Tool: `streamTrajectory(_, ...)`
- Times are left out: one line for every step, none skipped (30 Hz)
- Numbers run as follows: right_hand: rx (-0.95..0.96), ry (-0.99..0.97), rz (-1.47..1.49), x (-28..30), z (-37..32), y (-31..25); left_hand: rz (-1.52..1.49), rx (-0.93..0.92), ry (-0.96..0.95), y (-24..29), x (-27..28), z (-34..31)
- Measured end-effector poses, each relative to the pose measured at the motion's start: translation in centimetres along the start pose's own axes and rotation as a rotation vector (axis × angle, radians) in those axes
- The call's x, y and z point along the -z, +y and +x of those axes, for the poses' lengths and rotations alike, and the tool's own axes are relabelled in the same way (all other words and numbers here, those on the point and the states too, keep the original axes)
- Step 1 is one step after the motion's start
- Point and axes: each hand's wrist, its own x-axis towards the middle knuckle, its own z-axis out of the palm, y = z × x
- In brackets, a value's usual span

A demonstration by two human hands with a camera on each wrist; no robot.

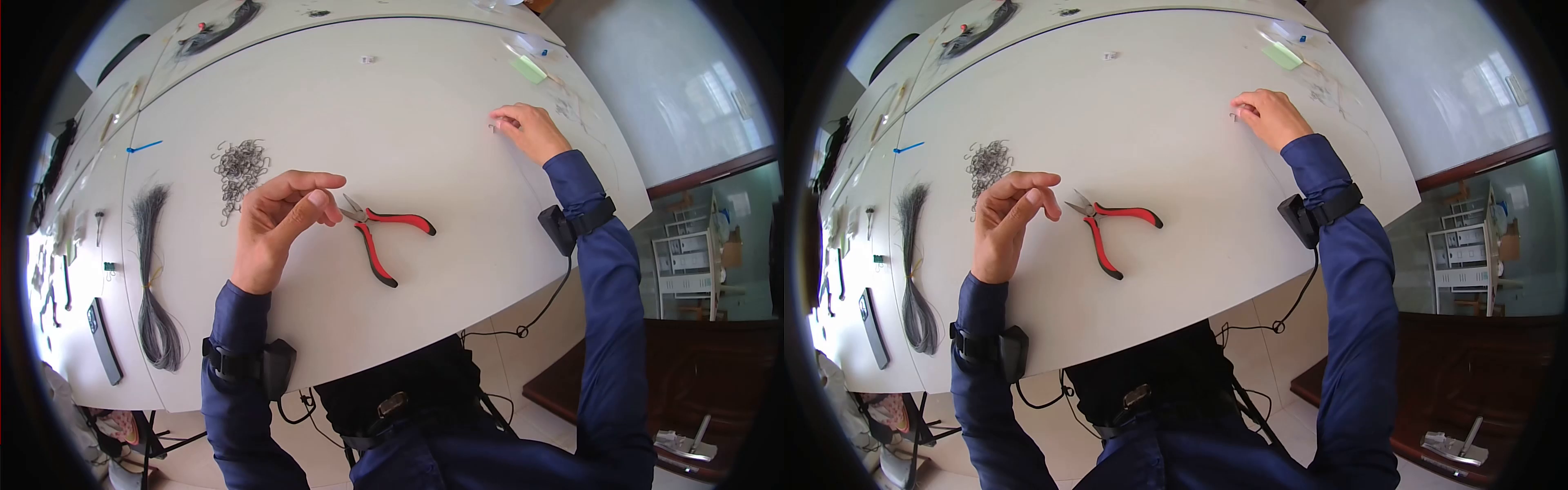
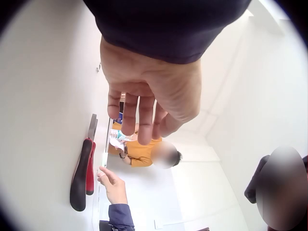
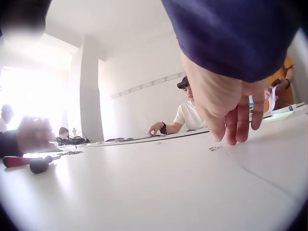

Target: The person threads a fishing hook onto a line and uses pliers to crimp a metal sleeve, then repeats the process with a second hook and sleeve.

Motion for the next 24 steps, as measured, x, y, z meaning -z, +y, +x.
streamTrajectory(0.038, 0.070, -0.001, -0.3, 0.0, 0.3, 0.000, 0.004, 0.004, 0.0, 0.0, 0.0)
streamTrajectory(-0.005, 0.051, 0.018, -0.2, -0.2, 0.7, -0.001, 0.003, 0.013, -0.1, 0.1, 0.0)
streamTrajectory(-0.047, 0.031, 0.036, 0.3, -0.7, 0.4, -0.003, 0.002, 0.023, -0.2, 0.2, 0.0)
streamTrajectory(-0.089, 0.012, 0.052, 1.0, -1.2, 0.0, -0.005, -0.001, 0.035, -0.3, 0.2, 0.0)
streamTrajectory(-0.134, -0.043, 0.030, 1.6, -1.8, -0.6, -0.008, 0.005, 0.042, -0.3, 0.2, 0.0)
streamTrajectory(-0.180, -0.096, 0.008, 2.2, -2.5, -1.3, -0.010, 0.010, 0.049, -0.2, 0.2, 0.0)
streamTrajectory(-0.224, -0.149, -0.014, 2.6, -3.1, -1.8, -0.012, 0.016, 0.056, -0.2, 0.2, 0.1)
streamTrajectory(-0.257, -0.177, -0.023, 2.5, -3.7, -2.2, -0.006, 0.021, 0.065, -0.2, 0.2, 0.0)
streamTrajectory(-0.217, -0.144, -0.046, 2.3, -4.3, -2.4, 0.001, 0.026, 0.071, -0.2, 0.2, 0.0)
streamTrajectory(-0.178, -0.107, -0.068, 1.8, -4.8, -2.5, 0.011, 0.029, 0.073, -0.2, 0.2, 0.1)
streamTrajectory(-0.140, -0.068, -0.090, 1.3, -5.2, -2.5, 0.017, 0.027, 0.075, -0.2, 0.2, 0.1)
streamTrajectory(-0.061, -0.057, -0.126, 0.9, -5.2, -2.6, 0.022, 0.023, 0.077, -0.2, 0.1, 0.1)
streamTrajectory(0.018, -0.044, -0.162, 0.4, -5.1, -2.6, 0.027, 0.019, 0.079, -0.2, 0.1, 0.1)
streamTrajectory(0.096, -0.031, -0.197, 0.1, -5.2, -2.6, 0.021, 0.017, 0.078, -0.1, 0.1, 0.1)
streamTrajectory(0.082, -0.054, -0.211, -0.1, -5.1, -2.6, 0.017, 0.013, 0.076, -0.2, 0.1, 0.1)
streamTrajectory(0.070, -0.076, -0.226, -0.2, -4.9, -2.5, 0.013, 0.008, 0.075, -0.2, 0.1, 0.1)
streamTrajectory(0.059, -0.098, -0.240, -0.4, -4.6, -2.3, 0.011, 0.004, 0.076, -0.2, 0.2, 0.1)
streamTrajectory(0.082, -0.085, -0.238, -0.5, -4.2, -1.7, 0.009, 0.000, 0.078, -0.3, 0.2, 0.1)
streamTrajectory(0.103, -0.074, -0.236, -0.6, -3.8, -0.9, 0.005, -0.001, 0.079, -0.3, 0.2, 0.1)
streamTrajectory(0.124, -0.065, -0.234, -0.6, -3.7, -0.3, 0.016, -0.002, 0.080, -0.3, 0.1, 0.1)
streamTrajectory(0.101, -0.059, -0.178, -0.3, -3.6, -0.5, 0.007, -0.001, 0.080, -0.2, 0.1, 0.1)
streamTrajectory(0.077, -0.053, -0.121, 0.1, -3.7, -0.7, -0.002, 0.000, 0.079, -0.2, 0.2, 0.1)
streamTrajectory(0.055, -0.051, -0.064, 0.6, -3.7, -1.0, -0.014, 0.004, 0.081, -0.2, 0.2, 0.1)
streamTrajectory(0.037, -0.031, -0.035, 1.0, -4.0, -1.1, -0.013, -0.001, 0.082, -0.3, 0.2, 0.1)
